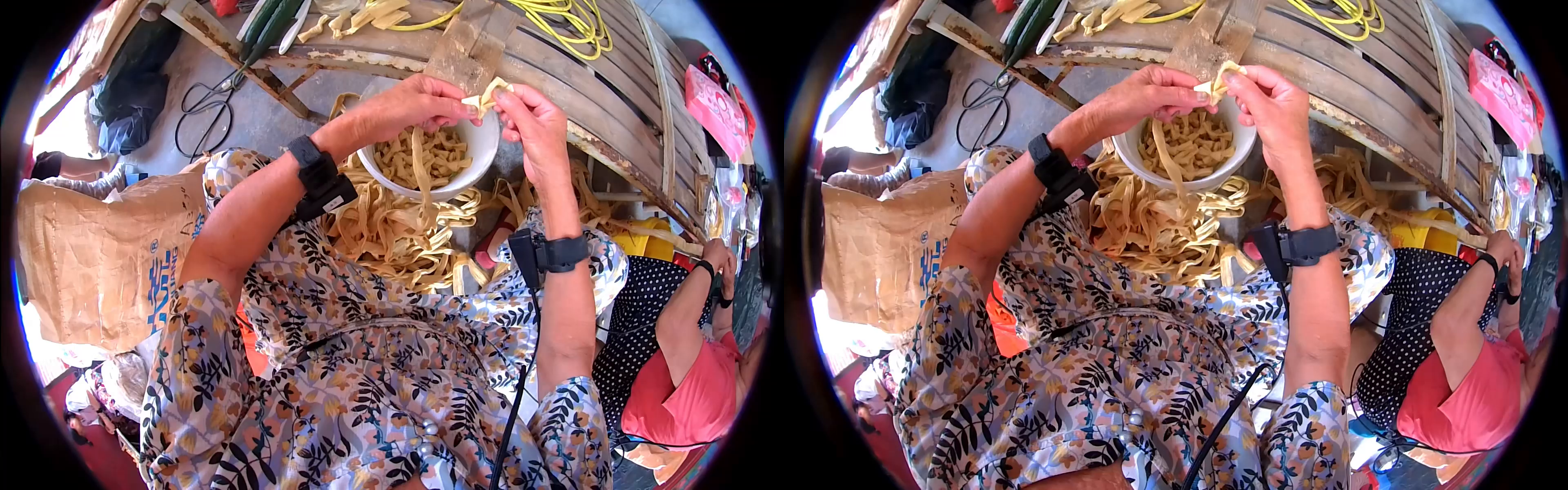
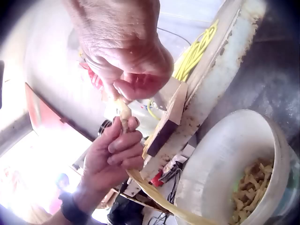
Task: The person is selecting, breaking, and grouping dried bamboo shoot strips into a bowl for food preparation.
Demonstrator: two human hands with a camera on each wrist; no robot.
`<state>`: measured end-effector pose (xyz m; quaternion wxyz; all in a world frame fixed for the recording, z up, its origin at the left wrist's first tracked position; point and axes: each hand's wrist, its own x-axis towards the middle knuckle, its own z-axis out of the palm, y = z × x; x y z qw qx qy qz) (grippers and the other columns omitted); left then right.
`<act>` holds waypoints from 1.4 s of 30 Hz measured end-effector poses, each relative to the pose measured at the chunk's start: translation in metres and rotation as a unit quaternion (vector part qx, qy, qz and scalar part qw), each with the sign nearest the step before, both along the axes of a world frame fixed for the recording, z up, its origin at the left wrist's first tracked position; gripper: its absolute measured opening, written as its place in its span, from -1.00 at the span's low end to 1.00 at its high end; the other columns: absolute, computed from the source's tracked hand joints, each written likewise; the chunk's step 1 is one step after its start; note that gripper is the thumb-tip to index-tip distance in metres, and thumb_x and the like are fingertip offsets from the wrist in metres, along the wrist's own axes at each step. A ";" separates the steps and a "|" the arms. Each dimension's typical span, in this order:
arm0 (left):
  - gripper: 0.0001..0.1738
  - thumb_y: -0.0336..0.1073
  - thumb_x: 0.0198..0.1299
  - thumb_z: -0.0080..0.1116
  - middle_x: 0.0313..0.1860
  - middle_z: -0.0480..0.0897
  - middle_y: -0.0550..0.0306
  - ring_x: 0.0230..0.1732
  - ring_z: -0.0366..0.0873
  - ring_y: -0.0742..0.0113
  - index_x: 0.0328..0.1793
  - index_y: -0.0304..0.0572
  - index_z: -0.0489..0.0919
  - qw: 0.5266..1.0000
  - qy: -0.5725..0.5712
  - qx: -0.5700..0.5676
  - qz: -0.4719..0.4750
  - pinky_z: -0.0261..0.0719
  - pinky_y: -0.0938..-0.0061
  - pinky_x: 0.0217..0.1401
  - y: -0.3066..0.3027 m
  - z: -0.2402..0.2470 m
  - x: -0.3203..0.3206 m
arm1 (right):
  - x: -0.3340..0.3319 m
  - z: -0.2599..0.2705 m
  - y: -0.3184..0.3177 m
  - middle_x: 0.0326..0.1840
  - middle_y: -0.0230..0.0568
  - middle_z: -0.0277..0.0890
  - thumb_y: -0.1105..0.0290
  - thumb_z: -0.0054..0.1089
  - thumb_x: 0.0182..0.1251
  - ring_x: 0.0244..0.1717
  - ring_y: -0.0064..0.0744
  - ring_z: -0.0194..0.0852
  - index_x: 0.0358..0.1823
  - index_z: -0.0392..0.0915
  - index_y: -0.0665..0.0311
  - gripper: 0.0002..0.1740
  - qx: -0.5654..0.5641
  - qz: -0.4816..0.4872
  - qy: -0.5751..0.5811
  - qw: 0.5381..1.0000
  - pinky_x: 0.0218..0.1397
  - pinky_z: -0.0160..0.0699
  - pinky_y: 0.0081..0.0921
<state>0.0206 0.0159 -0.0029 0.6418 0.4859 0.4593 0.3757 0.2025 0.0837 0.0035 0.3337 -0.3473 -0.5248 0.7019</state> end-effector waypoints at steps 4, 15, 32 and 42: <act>-0.73 -0.14 0.20 0.00 -0.60 0.38 0.45 -0.56 0.19 0.70 -0.16 -0.13 0.59 0.999 0.034 0.015 0.012 0.12 0.76 -0.51 -0.002 0.003 0.007 | -0.004 -0.001 -0.005 -0.55 -0.40 0.44 0.43 0.23 0.09 -0.61 -0.75 0.22 -0.36 0.57 0.40 -0.84 0.003 -0.035 0.041 0.999 -0.57 0.20 -0.80; -0.74 -0.12 0.23 -0.06 -0.60 0.41 0.39 -0.57 0.20 0.67 -0.32 -0.11 0.53 0.997 0.011 0.067 0.031 0.17 0.74 -0.50 0.000 0.008 0.020 | -0.004 0.002 -0.002 -0.58 -0.38 0.38 0.45 0.19 0.12 -0.59 -0.69 0.20 -0.32 0.54 0.42 -0.84 -0.091 -0.059 0.148 0.983 -0.50 0.23 -0.78; -0.78 -0.25 0.25 -0.09 -0.43 0.54 0.29 -0.45 0.43 0.61 -0.23 -0.23 0.51 0.996 0.037 0.075 0.019 0.35 0.71 -0.38 -0.004 -0.002 0.008 | -0.009 -0.005 -0.005 -0.53 -0.42 0.44 0.35 0.31 -0.01 -0.56 -0.75 0.30 -0.36 0.54 0.28 -0.78 -0.002 0.023 -0.055 0.998 -0.58 0.25 -0.82; -0.76 -0.29 0.24 -0.06 -0.45 0.49 0.31 -0.42 0.39 0.62 -0.14 -0.32 0.50 0.999 0.012 0.038 -0.026 0.35 0.70 -0.32 -0.001 0.004 -0.008 | -0.006 -0.003 0.001 -0.57 -0.37 0.43 0.48 0.23 0.06 -0.60 -0.69 0.30 -0.38 0.51 0.36 -0.88 -0.018 0.040 0.001 0.999 -0.58 0.25 -0.79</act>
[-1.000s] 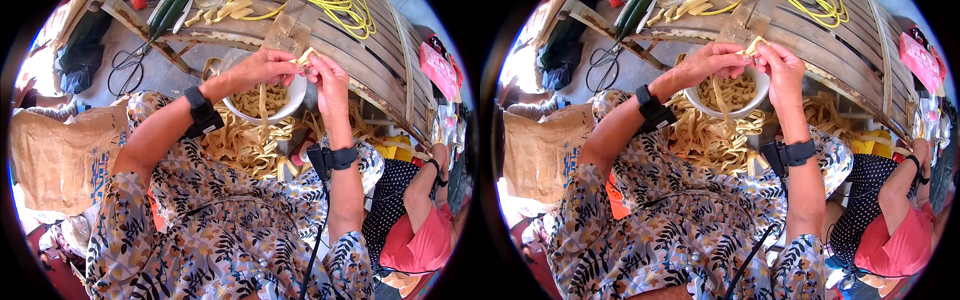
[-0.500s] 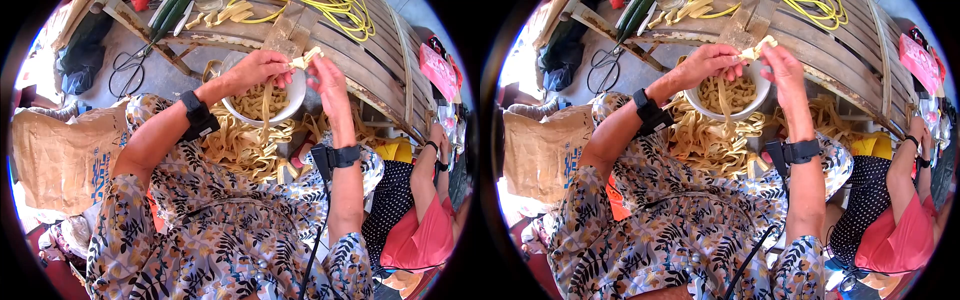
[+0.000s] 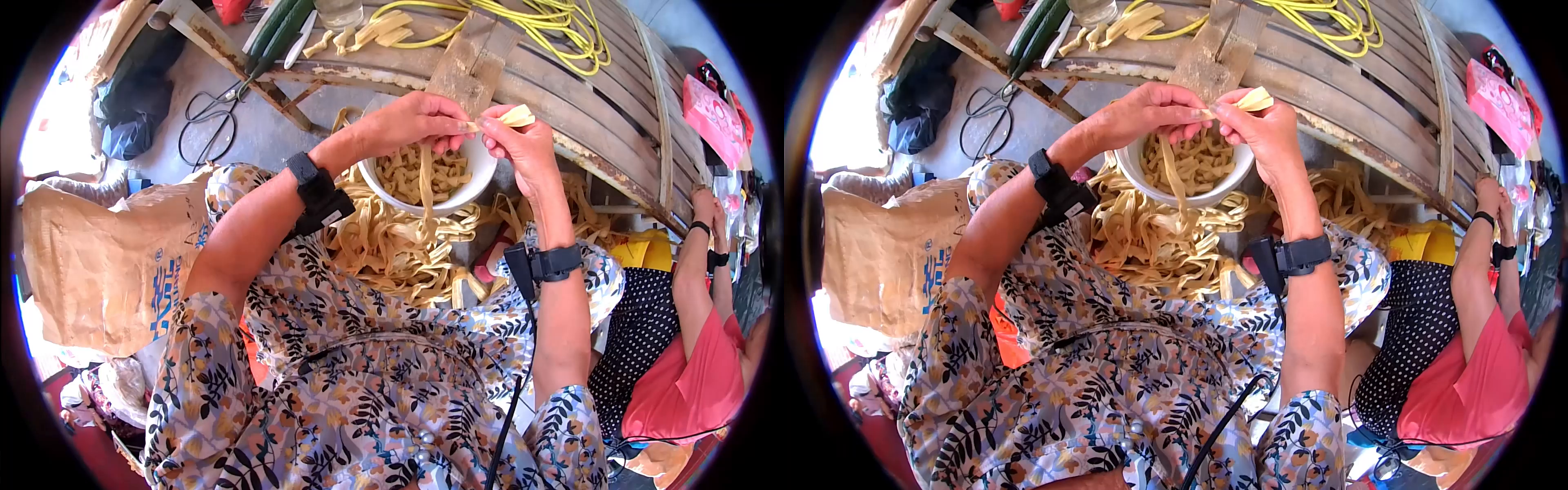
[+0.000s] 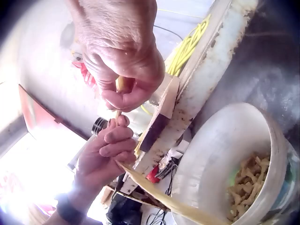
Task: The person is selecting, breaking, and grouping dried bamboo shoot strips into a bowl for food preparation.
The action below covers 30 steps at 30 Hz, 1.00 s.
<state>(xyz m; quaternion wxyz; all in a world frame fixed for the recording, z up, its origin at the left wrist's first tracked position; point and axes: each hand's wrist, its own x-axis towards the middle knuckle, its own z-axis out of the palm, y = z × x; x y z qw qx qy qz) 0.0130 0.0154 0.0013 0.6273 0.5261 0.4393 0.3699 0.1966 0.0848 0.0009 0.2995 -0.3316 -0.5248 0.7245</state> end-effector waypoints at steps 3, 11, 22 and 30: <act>-0.76 -0.30 0.23 -0.04 -0.40 0.48 0.31 -0.38 0.36 0.61 -0.07 -0.30 0.47 0.999 -0.041 -0.004 -0.003 0.35 0.70 -0.26 -0.002 0.000 0.001 | 0.003 0.005 0.011 -0.56 -0.36 0.42 0.48 0.24 0.06 -0.61 -0.68 0.29 -0.36 0.51 0.37 -0.86 0.001 -0.041 0.029 0.999 -0.59 0.23 -0.78; -0.78 -0.20 0.21 -0.01 -0.51 0.41 0.37 -0.45 0.28 0.61 -0.26 -0.18 0.53 0.985 0.027 0.067 0.158 0.28 0.73 -0.34 -0.003 0.026 -0.002 | -0.009 0.021 0.035 -0.53 -0.34 0.43 0.50 0.25 0.06 -0.60 -0.66 0.31 -0.34 0.49 0.38 -0.84 -0.002 -0.140 0.117 0.983 -0.60 0.24 -0.77; -0.80 -0.22 0.15 0.03 -0.55 0.43 0.46 -0.54 0.21 0.72 -0.34 -0.18 0.57 0.940 0.161 0.145 0.262 0.19 0.76 -0.49 0.079 0.001 -0.032 | -0.039 -0.007 0.066 -0.42 -0.31 0.45 0.46 0.23 0.10 -0.49 -0.57 0.44 -0.26 0.47 0.38 -0.79 -0.031 -0.198 0.179 0.963 -0.48 0.48 -0.75; -0.81 -0.22 0.15 0.04 -0.59 0.39 0.47 -0.56 0.19 0.72 -0.37 -0.14 0.57 0.941 0.160 0.141 0.264 0.18 0.74 -0.51 0.086 -0.004 -0.030 | -0.041 -0.010 0.068 -0.41 -0.29 0.46 0.46 0.23 0.09 -0.49 -0.57 0.44 -0.26 0.47 0.39 -0.79 -0.035 -0.218 0.169 0.961 -0.48 0.48 -0.74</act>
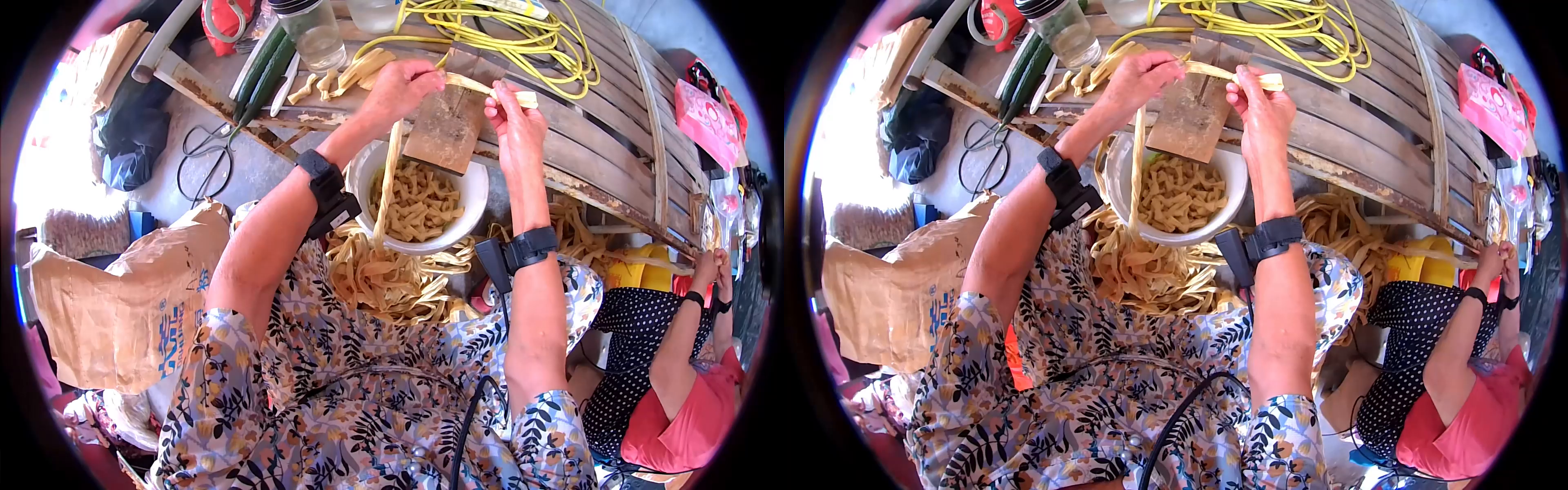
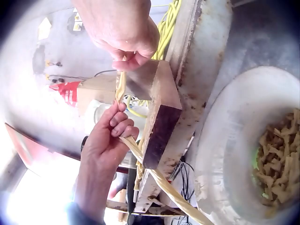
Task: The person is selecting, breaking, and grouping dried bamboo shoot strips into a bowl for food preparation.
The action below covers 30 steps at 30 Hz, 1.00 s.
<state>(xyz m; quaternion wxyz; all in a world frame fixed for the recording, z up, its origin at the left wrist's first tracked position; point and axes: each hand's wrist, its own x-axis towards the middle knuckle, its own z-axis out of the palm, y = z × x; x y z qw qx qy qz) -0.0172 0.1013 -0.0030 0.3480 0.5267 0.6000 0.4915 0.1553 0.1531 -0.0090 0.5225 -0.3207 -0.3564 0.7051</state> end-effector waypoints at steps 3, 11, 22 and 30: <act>-0.82 -0.22 0.14 0.04 -0.59 0.39 0.47 -0.56 0.20 0.71 -0.36 -0.14 0.57 1.000 0.023 0.002 0.005 0.18 0.74 -0.50 0.003 -0.008 -0.003 | -0.003 -0.004 0.001 -0.43 -0.28 0.46 0.46 0.23 0.09 -0.52 -0.56 0.44 -0.27 0.47 0.40 -0.79 -0.015 -0.010 -0.002 1.000 -0.51 0.46 -0.74; -0.79 -0.24 0.16 0.02 -0.57 0.38 0.43 -0.53 0.21 0.69 -0.32 -0.19 0.59 0.998 0.009 -0.040 0.043 0.17 0.76 -0.48 -0.022 -0.002 -0.012 | 0.018 -0.020 -0.004 -0.48 -0.27 0.48 0.48 0.19 0.08 -0.56 -0.58 0.44 -0.30 0.48 0.44 -0.81 0.017 -0.043 -0.144 0.988 -0.53 0.45 -0.72; -0.84 -0.31 0.23 -0.05 -0.50 0.48 0.32 -0.47 0.34 0.65 -0.13 -0.22 0.42 0.983 -0.098 -0.068 -0.141 0.29 0.76 -0.42 -0.083 0.007 0.013 | 0.045 0.007 -0.089 -0.47 -0.26 0.50 0.39 0.29 0.02 -0.49 -0.56 0.45 -0.19 0.49 0.32 -0.70 0.328 0.065 -0.397 0.855 -0.44 0.45 -0.66; -0.75 -0.28 0.21 0.00 -0.50 0.53 0.29 -0.46 0.41 0.60 -0.05 -0.24 0.42 0.961 -0.118 -0.117 -0.223 0.38 0.71 -0.36 -0.097 0.011 0.029 | 0.053 0.011 -0.072 -0.38 -0.32 0.51 0.56 0.16 0.09 -0.38 -0.63 0.46 -0.26 0.54 0.36 -0.85 0.208 0.173 -0.216 0.938 -0.32 0.46 -0.72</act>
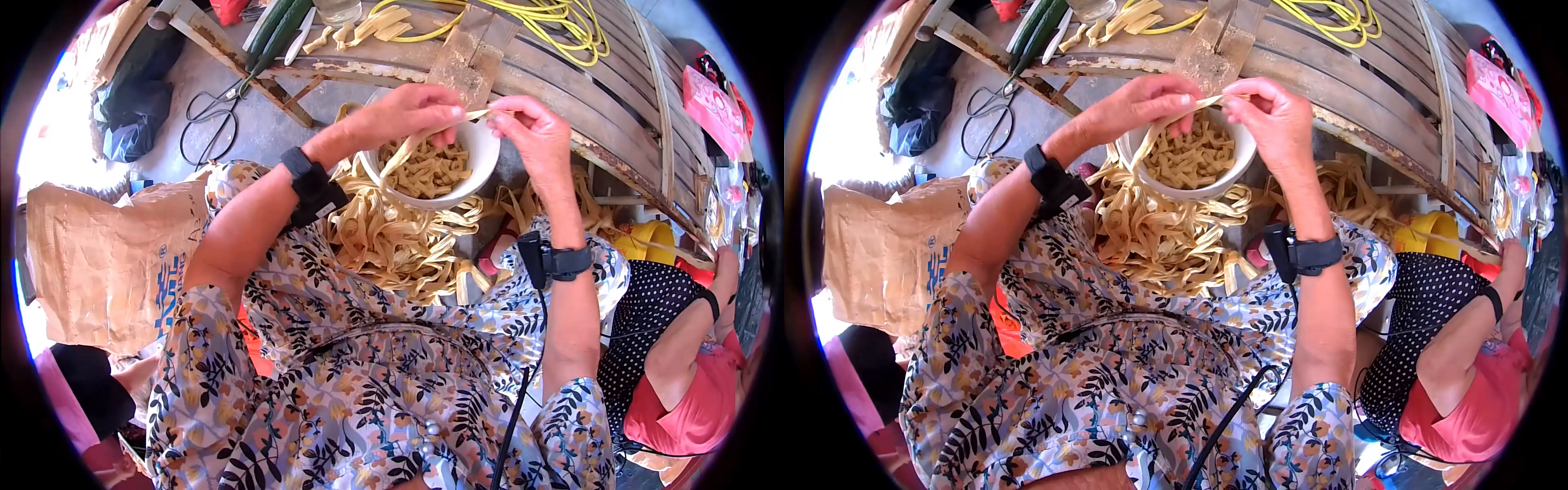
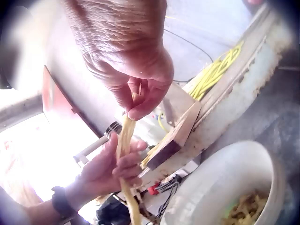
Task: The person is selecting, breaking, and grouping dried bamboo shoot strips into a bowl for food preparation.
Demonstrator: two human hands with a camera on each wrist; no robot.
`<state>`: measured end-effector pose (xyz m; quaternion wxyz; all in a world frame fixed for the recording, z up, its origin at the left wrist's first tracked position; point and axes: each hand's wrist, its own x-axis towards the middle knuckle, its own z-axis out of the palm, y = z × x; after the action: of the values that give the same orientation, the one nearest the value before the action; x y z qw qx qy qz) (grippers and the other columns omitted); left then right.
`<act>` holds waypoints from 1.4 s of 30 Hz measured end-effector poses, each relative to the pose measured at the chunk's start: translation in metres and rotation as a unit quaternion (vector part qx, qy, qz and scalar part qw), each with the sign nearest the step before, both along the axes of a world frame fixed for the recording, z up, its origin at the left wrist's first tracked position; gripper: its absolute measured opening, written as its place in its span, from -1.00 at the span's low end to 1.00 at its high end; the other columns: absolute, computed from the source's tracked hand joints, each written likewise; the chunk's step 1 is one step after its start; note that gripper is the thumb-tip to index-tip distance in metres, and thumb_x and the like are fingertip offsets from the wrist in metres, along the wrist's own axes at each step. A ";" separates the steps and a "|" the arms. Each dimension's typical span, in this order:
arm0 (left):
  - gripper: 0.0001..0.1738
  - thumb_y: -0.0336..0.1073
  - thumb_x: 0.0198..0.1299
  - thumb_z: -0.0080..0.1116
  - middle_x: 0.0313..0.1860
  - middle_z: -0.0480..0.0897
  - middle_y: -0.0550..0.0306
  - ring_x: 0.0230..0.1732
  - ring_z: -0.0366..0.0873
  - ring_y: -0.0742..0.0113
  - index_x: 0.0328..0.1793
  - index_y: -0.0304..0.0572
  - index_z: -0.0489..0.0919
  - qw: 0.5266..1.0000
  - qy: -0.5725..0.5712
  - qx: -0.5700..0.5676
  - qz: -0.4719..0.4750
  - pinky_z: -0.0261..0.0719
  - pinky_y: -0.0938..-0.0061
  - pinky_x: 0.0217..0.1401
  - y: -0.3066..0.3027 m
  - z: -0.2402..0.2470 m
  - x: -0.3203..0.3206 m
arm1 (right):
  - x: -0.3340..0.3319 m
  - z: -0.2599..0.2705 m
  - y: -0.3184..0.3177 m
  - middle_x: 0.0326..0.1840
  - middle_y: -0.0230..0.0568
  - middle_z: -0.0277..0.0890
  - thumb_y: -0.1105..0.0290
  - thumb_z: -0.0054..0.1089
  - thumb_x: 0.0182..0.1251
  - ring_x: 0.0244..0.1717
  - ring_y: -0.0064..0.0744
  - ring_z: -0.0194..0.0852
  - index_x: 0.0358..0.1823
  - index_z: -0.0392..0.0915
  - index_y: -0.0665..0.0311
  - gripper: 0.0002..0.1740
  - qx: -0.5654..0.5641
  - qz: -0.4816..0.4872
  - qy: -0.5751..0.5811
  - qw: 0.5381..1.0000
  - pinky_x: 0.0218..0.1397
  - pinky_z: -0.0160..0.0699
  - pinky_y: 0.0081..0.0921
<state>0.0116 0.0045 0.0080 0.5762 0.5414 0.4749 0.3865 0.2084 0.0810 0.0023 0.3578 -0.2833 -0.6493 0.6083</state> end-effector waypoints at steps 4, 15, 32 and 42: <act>-0.78 -0.25 0.20 0.03 -0.48 0.52 0.31 -0.44 0.40 0.62 -0.16 -0.25 0.50 0.999 0.007 -0.034 0.014 0.39 0.71 -0.32 -0.002 -0.007 -0.007 | 0.010 0.003 0.006 -0.13 -0.27 0.49 0.57 0.14 0.09 -0.20 -0.61 0.45 -0.22 0.54 0.33 -0.81 0.092 0.033 -0.031 0.995 -0.07 0.43 -0.67; -0.86 -0.43 -0.01 0.09 -0.39 0.52 0.06 -0.41 0.49 0.07 -0.27 -0.22 0.48 0.864 0.361 0.351 0.007 0.46 0.44 -0.37 -0.014 -0.013 0.032 | 0.004 -0.020 -0.001 -0.64 -0.22 0.50 0.33 0.00 0.24 -0.58 -0.54 0.47 -0.45 0.56 0.33 -0.76 0.002 0.056 -0.318 0.946 -0.48 0.43 -0.61; -0.69 -0.08 0.16 0.06 -0.60 0.42 0.36 -0.57 0.27 0.65 -0.39 -0.19 0.55 0.969 -0.049 0.232 -0.070 0.21 0.72 -0.55 0.012 0.107 0.030 | -0.006 0.070 -0.010 -0.78 -0.48 0.30 0.11 -0.10 0.31 -0.81 -0.69 0.19 0.26 -0.01 0.48 -0.32 -0.182 0.553 0.326 0.745 -0.68 0.22 -0.68; -0.72 -0.13 0.27 -0.09 -0.48 0.43 0.35 -0.56 0.28 0.73 -0.17 -0.21 0.45 0.973 -0.183 -0.130 -0.049 0.25 0.85 -0.57 -0.009 -0.005 0.009 | -0.006 0.051 -0.018 -0.49 -0.41 0.54 0.36 0.18 0.15 -0.71 -0.88 0.18 -0.04 0.51 0.21 -0.68 -0.046 0.164 -0.046 0.984 -0.74 0.06 -0.85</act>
<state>0.0208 -0.0041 0.0031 0.7372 0.4045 0.3803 0.3852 0.2029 0.0625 0.0530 0.2093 -0.2166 -0.6739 0.6746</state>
